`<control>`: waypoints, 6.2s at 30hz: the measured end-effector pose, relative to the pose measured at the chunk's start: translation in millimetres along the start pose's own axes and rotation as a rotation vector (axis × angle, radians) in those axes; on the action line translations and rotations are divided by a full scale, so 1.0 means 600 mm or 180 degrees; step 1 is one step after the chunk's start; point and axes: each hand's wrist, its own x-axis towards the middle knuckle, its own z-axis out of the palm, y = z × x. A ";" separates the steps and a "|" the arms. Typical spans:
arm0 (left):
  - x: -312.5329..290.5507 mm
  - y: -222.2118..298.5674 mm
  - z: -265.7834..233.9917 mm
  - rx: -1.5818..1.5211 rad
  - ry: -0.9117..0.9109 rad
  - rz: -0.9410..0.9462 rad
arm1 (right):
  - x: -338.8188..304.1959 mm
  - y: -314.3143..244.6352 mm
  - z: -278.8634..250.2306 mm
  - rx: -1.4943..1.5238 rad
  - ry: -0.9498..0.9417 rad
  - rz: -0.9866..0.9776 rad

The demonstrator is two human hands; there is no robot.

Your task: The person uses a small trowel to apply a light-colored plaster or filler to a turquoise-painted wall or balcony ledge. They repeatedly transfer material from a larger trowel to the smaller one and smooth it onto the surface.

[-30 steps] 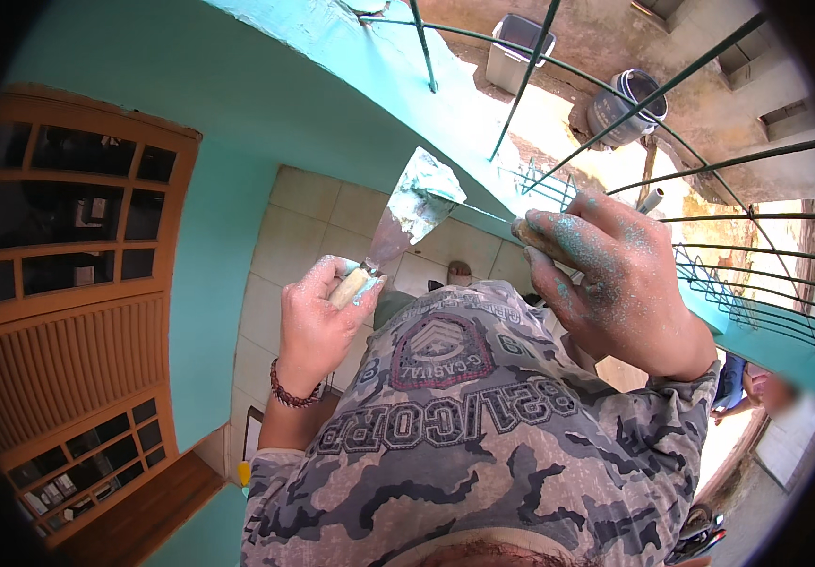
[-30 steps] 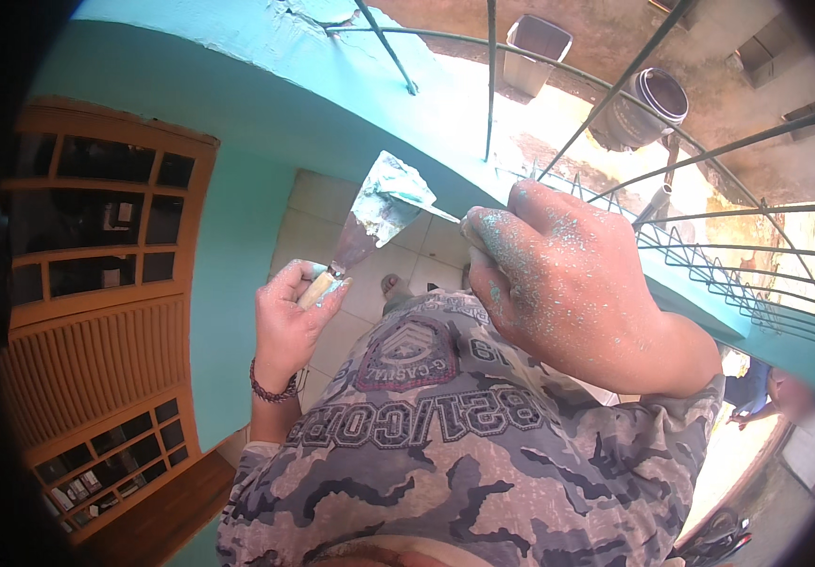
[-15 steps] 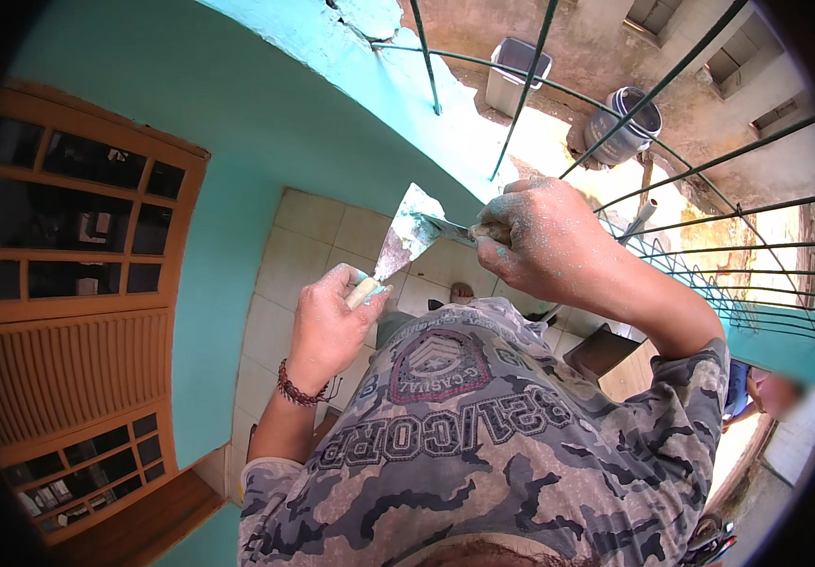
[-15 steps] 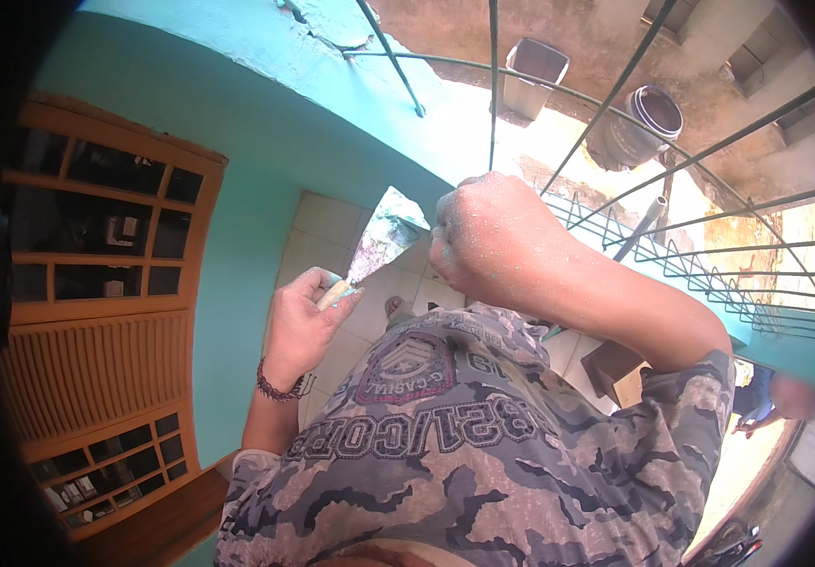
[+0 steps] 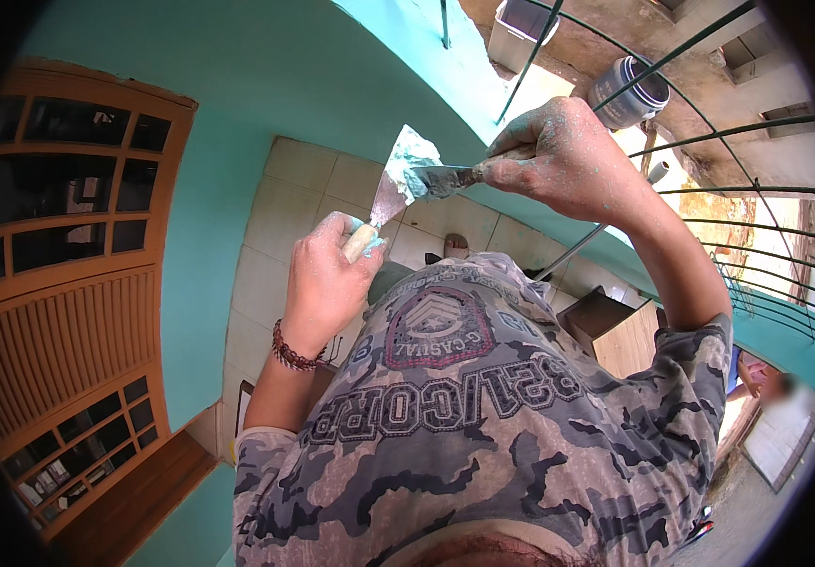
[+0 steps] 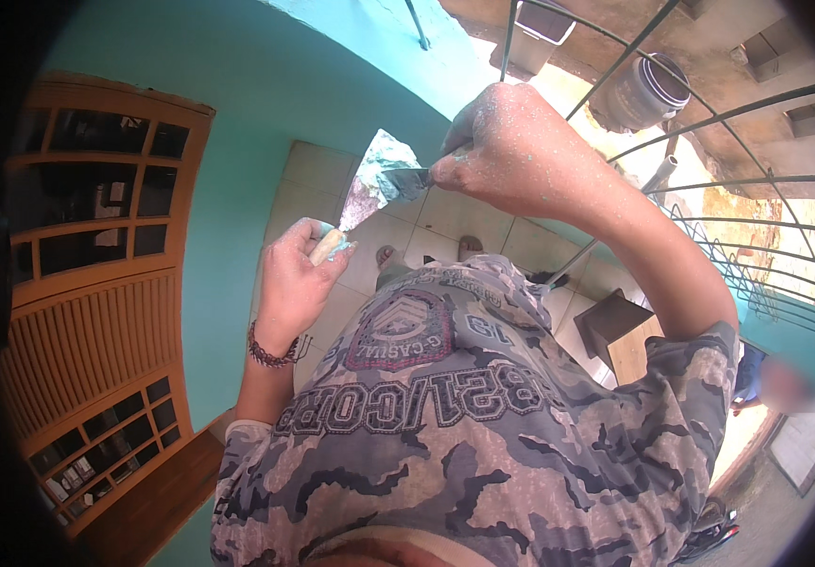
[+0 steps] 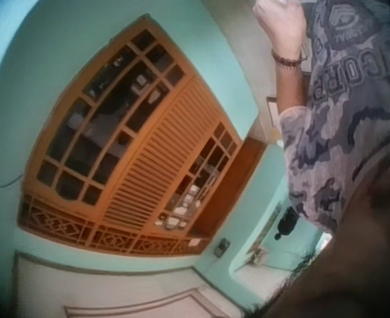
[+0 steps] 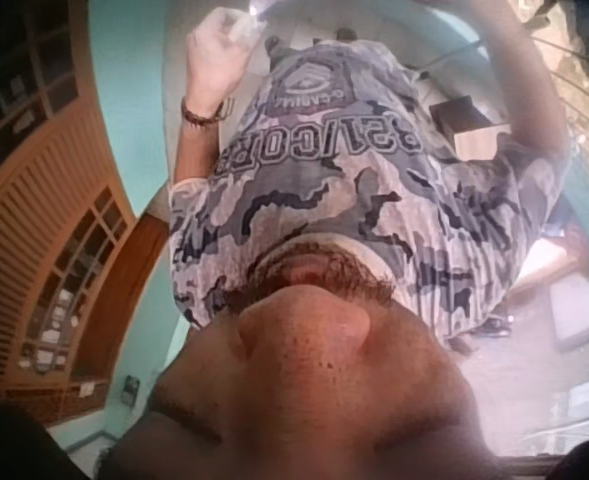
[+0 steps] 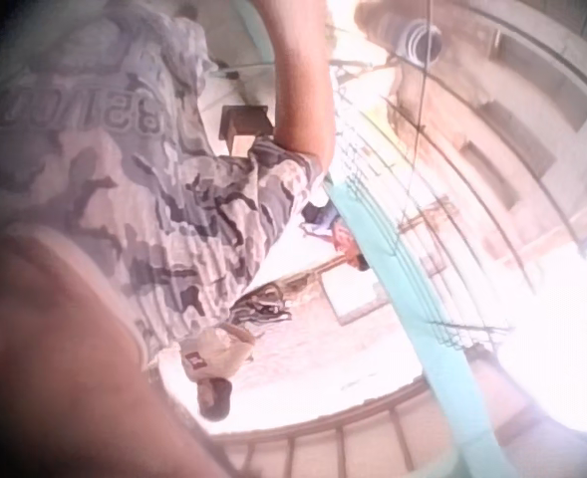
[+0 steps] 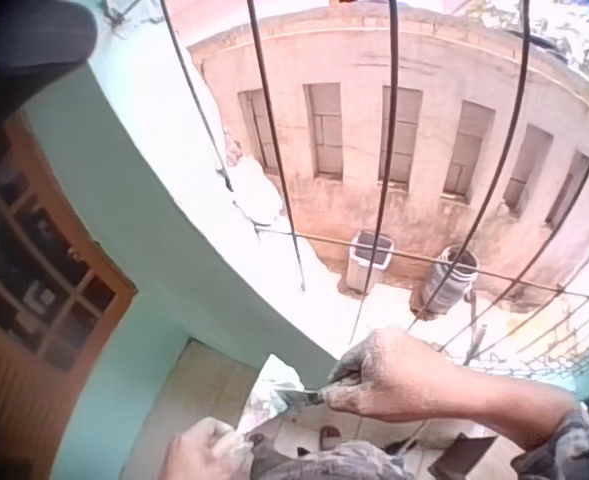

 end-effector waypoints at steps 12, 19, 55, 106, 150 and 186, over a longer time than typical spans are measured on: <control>-0.033 -0.061 0.005 -0.1409 0.0158 -0.0176 | -0.006 0.138 0.031 0.4225 -0.0220 0.0814; -0.049 -0.097 -0.008 -0.2122 0.0348 -0.0251 | -0.035 0.057 -0.082 0.3009 0.1026 -0.0026; 0.080 0.004 0.003 -0.0968 -0.1645 0.0189 | -0.109 -0.023 -0.128 -0.0405 0.3778 0.0357; 0.039 -0.018 0.039 -0.0958 -0.1536 0.0262 | -0.261 0.114 -0.158 0.0645 0.3020 -0.0144; 0.038 -0.021 0.044 -0.0941 -0.1588 0.0386 | -0.238 0.059 -0.035 0.0255 0.3668 0.0005; 0.032 -0.033 0.056 -0.1184 -0.1550 0.0447 | -0.241 0.052 -0.102 0.0163 0.3171 -0.0329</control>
